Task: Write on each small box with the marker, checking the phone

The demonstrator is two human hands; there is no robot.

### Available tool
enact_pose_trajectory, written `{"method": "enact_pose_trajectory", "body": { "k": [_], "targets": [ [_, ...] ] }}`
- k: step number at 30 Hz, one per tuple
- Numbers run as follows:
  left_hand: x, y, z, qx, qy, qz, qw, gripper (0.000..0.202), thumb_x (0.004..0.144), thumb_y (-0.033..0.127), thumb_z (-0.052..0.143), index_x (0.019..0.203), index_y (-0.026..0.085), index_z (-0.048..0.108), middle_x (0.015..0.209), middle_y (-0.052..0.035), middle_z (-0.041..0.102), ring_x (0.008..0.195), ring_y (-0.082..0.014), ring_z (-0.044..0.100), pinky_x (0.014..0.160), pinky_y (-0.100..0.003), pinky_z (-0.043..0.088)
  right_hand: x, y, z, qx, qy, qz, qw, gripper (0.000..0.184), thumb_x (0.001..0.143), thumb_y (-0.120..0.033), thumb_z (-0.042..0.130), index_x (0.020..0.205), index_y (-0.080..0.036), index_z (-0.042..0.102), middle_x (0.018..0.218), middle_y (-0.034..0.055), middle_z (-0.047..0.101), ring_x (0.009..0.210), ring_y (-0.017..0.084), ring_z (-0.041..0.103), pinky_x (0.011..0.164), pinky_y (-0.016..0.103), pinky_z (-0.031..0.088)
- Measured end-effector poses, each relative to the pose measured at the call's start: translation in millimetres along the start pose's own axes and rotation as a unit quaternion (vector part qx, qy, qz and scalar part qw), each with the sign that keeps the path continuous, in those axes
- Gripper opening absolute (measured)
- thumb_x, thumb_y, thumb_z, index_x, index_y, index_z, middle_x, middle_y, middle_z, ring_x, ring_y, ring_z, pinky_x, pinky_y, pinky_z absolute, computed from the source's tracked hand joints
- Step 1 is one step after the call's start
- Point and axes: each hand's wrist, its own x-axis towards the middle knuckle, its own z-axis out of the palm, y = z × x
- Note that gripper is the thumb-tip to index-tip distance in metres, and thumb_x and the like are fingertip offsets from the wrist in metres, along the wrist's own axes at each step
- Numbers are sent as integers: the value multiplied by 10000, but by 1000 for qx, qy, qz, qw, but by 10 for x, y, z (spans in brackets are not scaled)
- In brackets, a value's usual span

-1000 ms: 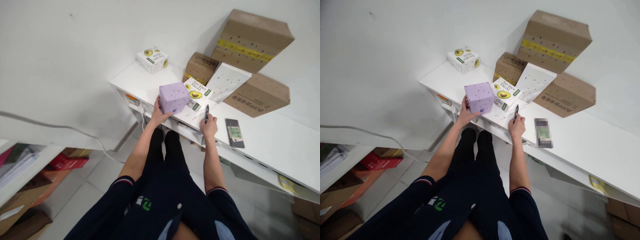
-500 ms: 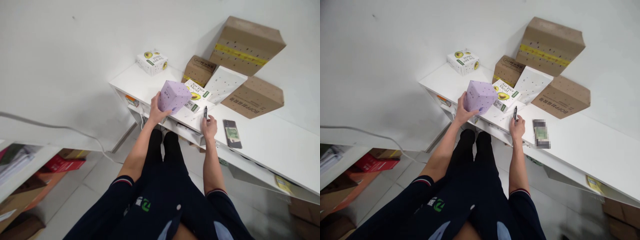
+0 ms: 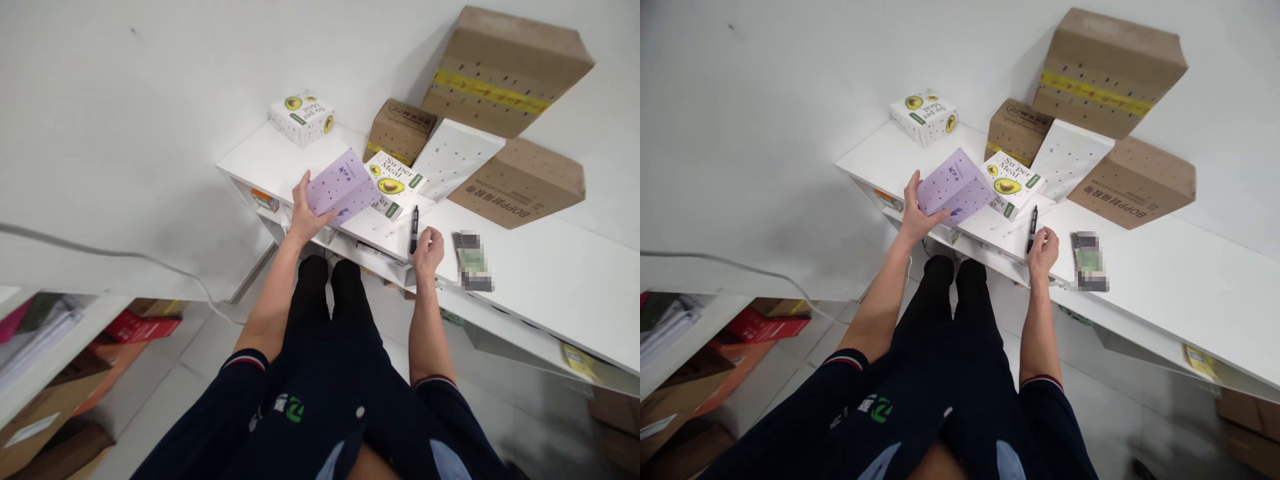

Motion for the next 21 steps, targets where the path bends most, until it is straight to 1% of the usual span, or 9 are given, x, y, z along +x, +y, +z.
{"method": "enact_pose_trajectory", "body": {
  "k": [2,6,10,14,18,21],
  "targets": [
    [-45,-40,15,-22,15,0,1000,1212,588,767,783,1556,308,216,1524,-157,332,1425,-375,357,1171,-543,330,-2,1,1,-6,0,4,1000,566,910,-554,337,1115,-128,648,1068,162,675,908,221,602,876,384,472],
    [-16,-48,-26,-39,9,14,999,1234,571,763,796,1562,341,194,1513,-144,342,1403,-368,391,1130,-535,391,-8,-3,-4,-8,-2,0,1000,598,906,-564,328,1115,-114,660,1057,166,676,902,222,598,888,390,466],
    [21,-68,-79,-33,5,30,999,1264,552,761,807,1568,349,178,1523,-146,334,1406,-372,385,1120,-544,404,-9,6,-1,-4,3,-1,1000,612,904,-576,324,1113,-111,663,1058,169,679,921,230,602,895,398,465],
    [-56,-141,-114,-32,-7,20,999,1241,583,766,786,1572,364,154,1517,-139,341,1390,-361,405,1117,-546,403,-10,12,8,-6,5,1,1000,606,911,-579,327,1108,-116,663,1056,164,677,906,225,600,896,399,464],
    [-79,-159,-187,-23,-13,24,999,1232,572,732,818,1567,369,187,1531,-131,338,1353,-353,443,1098,-526,421,-10,14,10,-7,0,-3,1000,584,915,-562,332,1104,-120,663,1057,159,677,923,224,599,900,391,461],
    [-47,-130,-221,-23,-30,13,999,1243,551,704,846,1562,368,206,1587,-140,295,1332,-351,463,1083,-523,432,-10,15,9,-7,-2,-3,1000,555,924,-555,339,1094,-134,658,1058,150,676,932,223,597,910,392,457]
  ]
}}
